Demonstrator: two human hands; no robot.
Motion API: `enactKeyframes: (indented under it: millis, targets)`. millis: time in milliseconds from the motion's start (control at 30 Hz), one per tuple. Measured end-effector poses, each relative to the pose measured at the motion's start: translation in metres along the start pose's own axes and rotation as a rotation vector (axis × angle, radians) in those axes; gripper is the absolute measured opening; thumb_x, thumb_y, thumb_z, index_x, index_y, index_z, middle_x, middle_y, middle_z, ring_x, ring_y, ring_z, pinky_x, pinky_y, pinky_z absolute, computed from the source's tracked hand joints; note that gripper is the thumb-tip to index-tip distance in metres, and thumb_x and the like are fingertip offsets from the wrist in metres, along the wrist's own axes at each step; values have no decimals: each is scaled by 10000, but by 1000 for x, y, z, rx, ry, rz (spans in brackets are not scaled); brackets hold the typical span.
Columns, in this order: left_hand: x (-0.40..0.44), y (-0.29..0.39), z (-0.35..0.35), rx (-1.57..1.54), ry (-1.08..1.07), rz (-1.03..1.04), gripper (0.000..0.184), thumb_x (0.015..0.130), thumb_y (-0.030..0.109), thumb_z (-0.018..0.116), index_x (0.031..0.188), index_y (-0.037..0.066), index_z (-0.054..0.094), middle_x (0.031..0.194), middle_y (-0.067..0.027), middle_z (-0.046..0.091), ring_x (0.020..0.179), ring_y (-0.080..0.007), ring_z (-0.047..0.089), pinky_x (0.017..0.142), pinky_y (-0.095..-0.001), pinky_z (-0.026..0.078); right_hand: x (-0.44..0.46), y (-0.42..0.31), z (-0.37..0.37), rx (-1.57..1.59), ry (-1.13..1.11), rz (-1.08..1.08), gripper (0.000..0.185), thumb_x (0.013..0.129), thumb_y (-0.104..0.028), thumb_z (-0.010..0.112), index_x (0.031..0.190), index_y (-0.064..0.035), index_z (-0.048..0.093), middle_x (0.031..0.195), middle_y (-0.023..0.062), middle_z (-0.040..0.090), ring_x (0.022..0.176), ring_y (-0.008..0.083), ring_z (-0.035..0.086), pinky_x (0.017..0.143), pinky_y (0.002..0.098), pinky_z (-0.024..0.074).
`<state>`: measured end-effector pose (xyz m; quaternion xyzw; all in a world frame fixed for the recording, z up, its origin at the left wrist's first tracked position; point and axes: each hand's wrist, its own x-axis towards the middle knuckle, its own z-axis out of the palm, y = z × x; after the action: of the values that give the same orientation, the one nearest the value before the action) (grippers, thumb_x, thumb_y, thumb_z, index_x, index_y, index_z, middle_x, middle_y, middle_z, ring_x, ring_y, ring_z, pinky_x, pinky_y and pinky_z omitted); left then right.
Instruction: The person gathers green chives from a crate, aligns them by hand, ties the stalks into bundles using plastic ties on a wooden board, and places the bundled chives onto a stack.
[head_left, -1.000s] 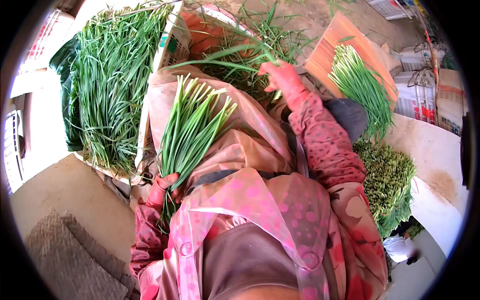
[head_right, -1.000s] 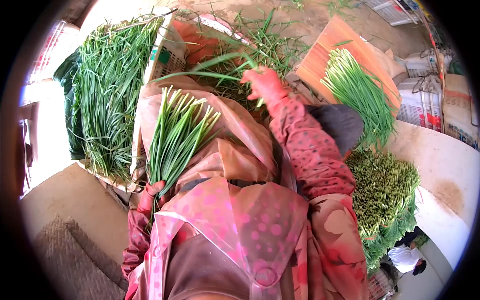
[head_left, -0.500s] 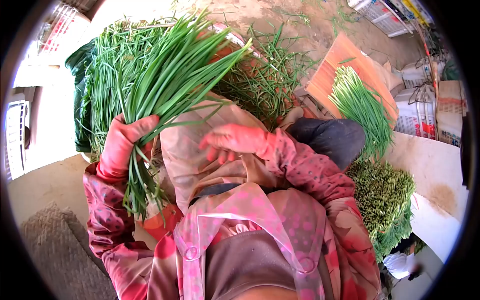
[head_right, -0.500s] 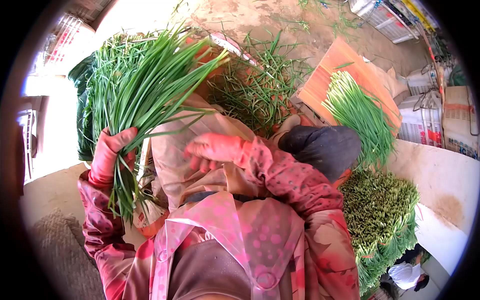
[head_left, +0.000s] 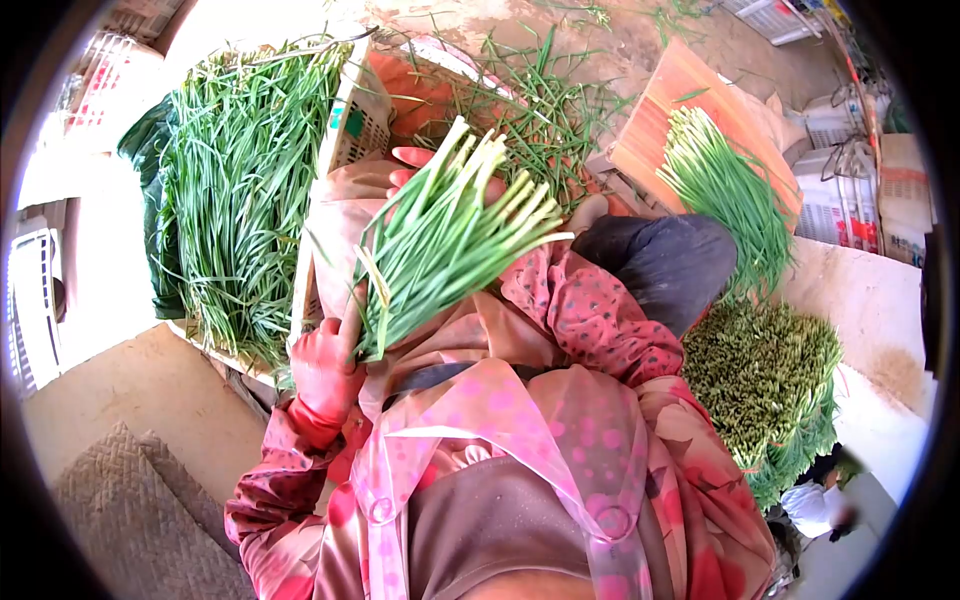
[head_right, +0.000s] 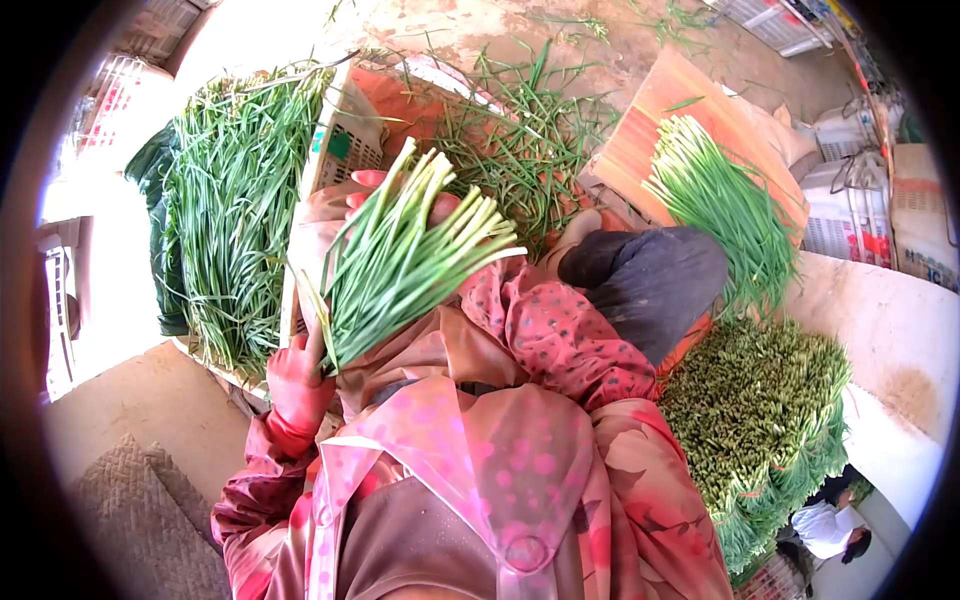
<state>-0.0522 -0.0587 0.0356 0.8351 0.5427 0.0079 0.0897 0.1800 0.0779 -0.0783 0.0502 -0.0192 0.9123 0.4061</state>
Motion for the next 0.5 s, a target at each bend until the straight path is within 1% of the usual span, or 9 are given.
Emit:
enactKeyframes:
  millis: [67,167,200,267,333,367,400,467,500]
  targets:
    - [1,8,-1,129,-187,-84,845,670,110,682,1453,176,370,805,-149,575,588,-322,595,515,-437,466,-10,6,-17,79,3,-22,685,910,-479,544,1421,-58,371,1289,143,555,1171,292,549,981,480,469]
    - [1,21,6,-19,-385,-129,921,693,239,761,1475,138,285,893,-176,602,692,-360,618,609,-459,497,-21,7,-46,34,409,-81,699,890,-494,567,1405,-55,393,1223,169,583,1125,322,562,998,479,457]
    - [-1,23,6,-109,-395,-95,920,703,269,768,1473,132,284,923,-183,606,715,-366,624,625,-464,502,-25,6,-50,92,364,-68,667,905,-478,560,1392,-48,407,1161,169,611,1096,333,572,999,484,454]
    - [-3,17,-16,-110,-500,-113,804,718,304,770,1408,99,410,960,-187,630,793,-369,642,677,-463,518,-33,4,-47,64,237,-79,591,951,-426,511,1372,-21,424,1003,100,660,1034,278,592,989,442,460]
    - [5,-1,-47,-311,-462,113,657,732,273,759,1318,100,518,958,-175,656,797,-339,665,684,-434,543,-34,0,-36,34,245,-95,576,982,-417,451,1388,-12,400,986,95,665,996,276,607,979,443,467]
    - [17,0,-64,-606,-426,-162,552,730,233,787,1217,51,600,1038,-186,666,876,-292,678,760,-382,546,-33,-2,-35,40,236,-89,576,981,-425,451,1379,-11,411,967,109,670,975,291,621,981,454,469]
    - [28,-11,-67,-614,-236,-39,576,732,184,796,1239,19,578,1074,-178,665,920,-259,672,816,-348,531,-31,-3,-29,47,227,-81,576,980,-433,451,1370,-10,421,948,123,676,954,306,636,984,465,470]
    - [64,-11,-75,-661,-31,-73,566,772,144,757,1276,-2,546,1166,-170,636,1022,-237,634,885,-340,494,-30,-6,-17,22,246,-60,563,1000,-421,404,1364,8,424,911,106,683,922,291,648,952,455,492]
    - [82,-9,-63,-920,-26,-156,633,776,143,754,1330,-9,488,1249,-159,594,1076,-219,605,919,-337,474,-30,-6,-12,-2,224,-52,570,999,-429,401,1358,12,433,912,109,683,927,288,648,932,451,503]
